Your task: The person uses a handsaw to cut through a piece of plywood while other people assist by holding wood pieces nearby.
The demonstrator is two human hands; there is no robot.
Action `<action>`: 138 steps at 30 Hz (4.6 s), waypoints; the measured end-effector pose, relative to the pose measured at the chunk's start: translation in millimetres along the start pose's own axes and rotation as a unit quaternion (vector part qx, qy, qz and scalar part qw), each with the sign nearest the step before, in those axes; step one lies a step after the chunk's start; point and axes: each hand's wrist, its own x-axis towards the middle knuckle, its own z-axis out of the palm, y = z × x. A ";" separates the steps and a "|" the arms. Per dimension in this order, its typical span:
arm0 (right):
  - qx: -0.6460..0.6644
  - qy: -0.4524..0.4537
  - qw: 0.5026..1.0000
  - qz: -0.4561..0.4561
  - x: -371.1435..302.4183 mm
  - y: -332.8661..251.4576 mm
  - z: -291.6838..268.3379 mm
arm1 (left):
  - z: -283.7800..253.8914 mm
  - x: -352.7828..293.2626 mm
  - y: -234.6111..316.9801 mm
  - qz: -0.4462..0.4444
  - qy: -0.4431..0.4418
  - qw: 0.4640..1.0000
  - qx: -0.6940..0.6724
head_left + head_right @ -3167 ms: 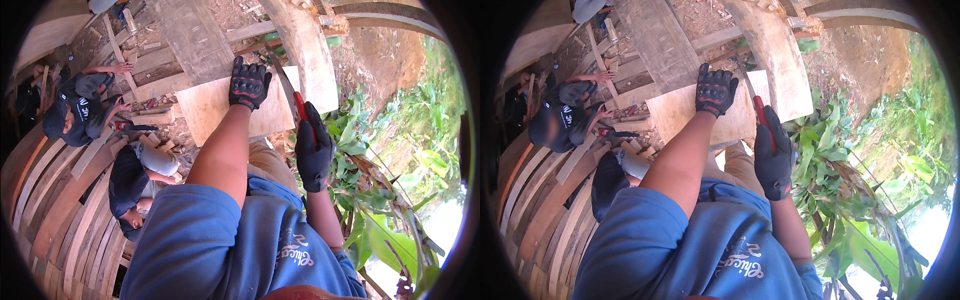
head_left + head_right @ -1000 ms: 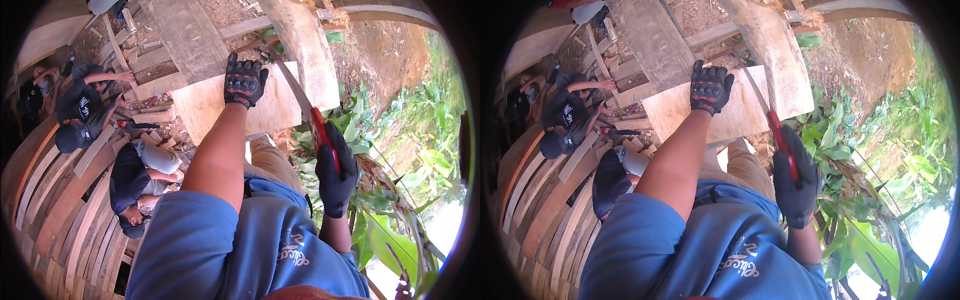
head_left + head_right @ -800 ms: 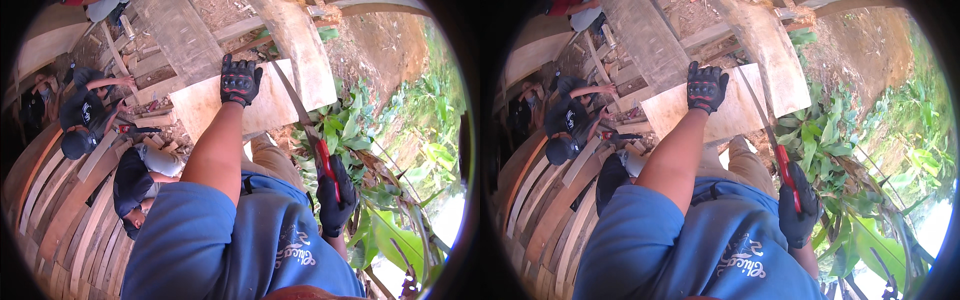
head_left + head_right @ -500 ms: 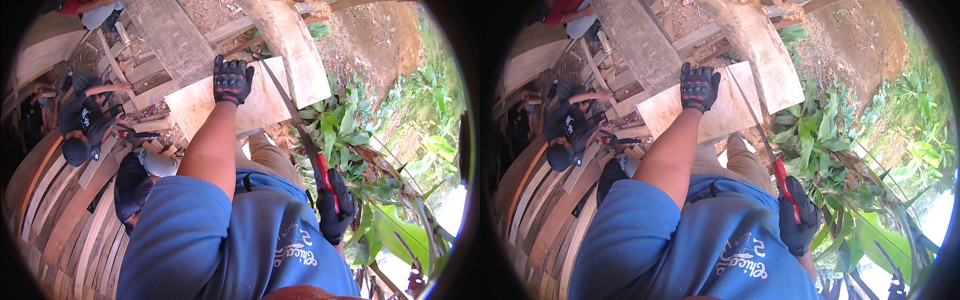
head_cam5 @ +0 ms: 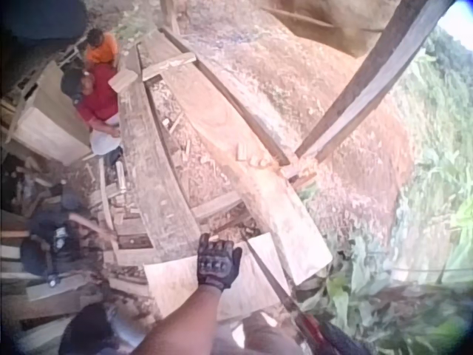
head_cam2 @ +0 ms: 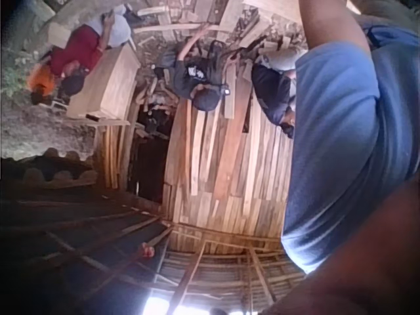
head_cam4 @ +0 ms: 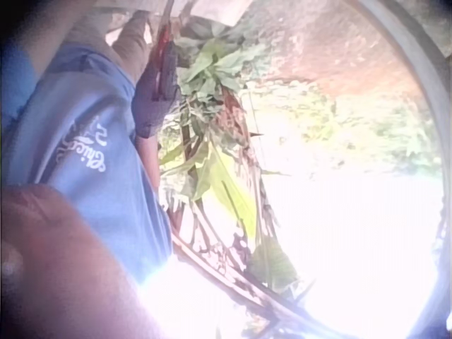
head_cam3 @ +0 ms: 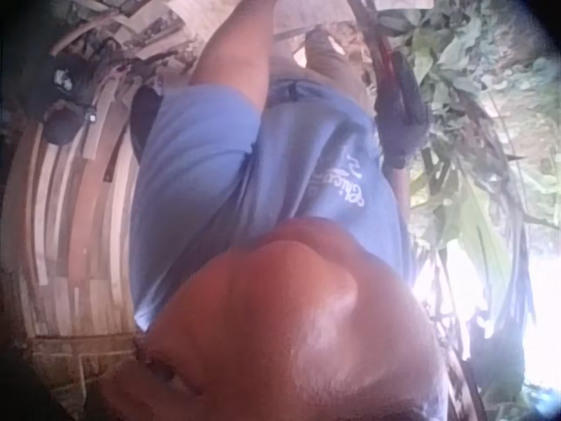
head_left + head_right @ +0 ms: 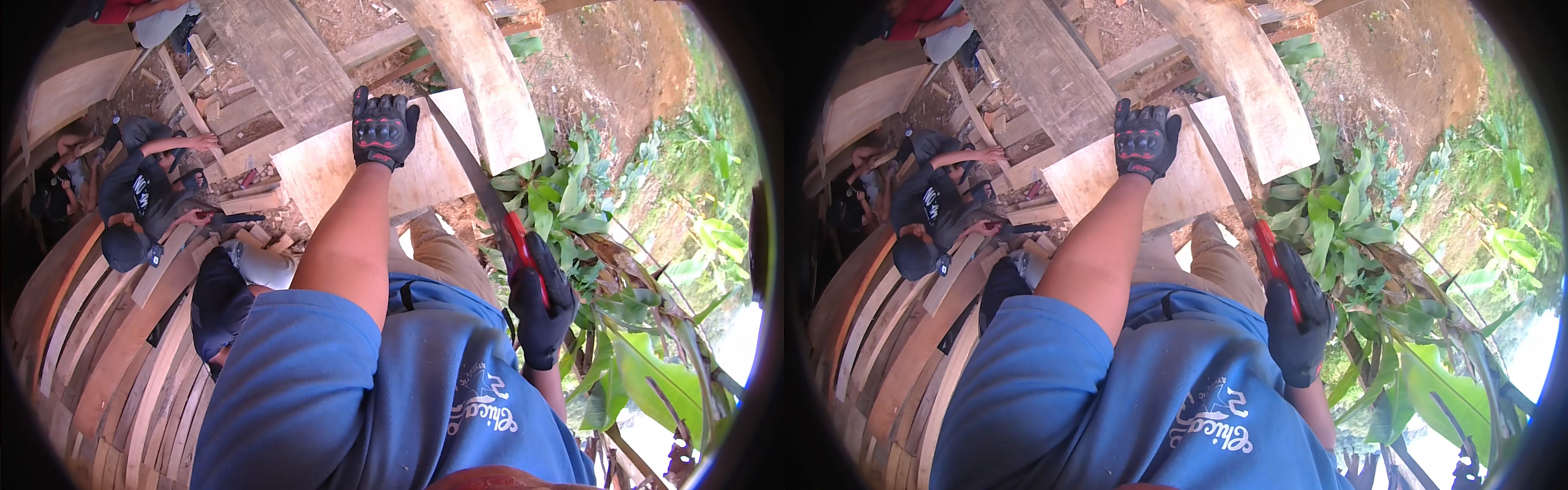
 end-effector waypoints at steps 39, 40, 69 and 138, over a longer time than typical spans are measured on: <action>-0.045 -0.003 0.982 -0.184 248.0 -0.1 190.9 | 1.0 0.7 -1.1 -0.013 0.016 1.000 0.002; -0.091 -0.011 0.983 -0.159 263.8 -19.5 190.2 | 3.5 -2.2 -1.9 -0.014 0.020 1.000 0.001; -0.110 -0.109 0.981 -0.120 261.3 -76.5 168.8 | 8.6 -1.0 -5.5 0.015 0.074 0.997 -0.035; 0.098 0.036 0.970 -0.221 -39.2 53.2 -142.8 | -85.7 -53.8 -30.0 -0.325 0.025 0.942 -0.077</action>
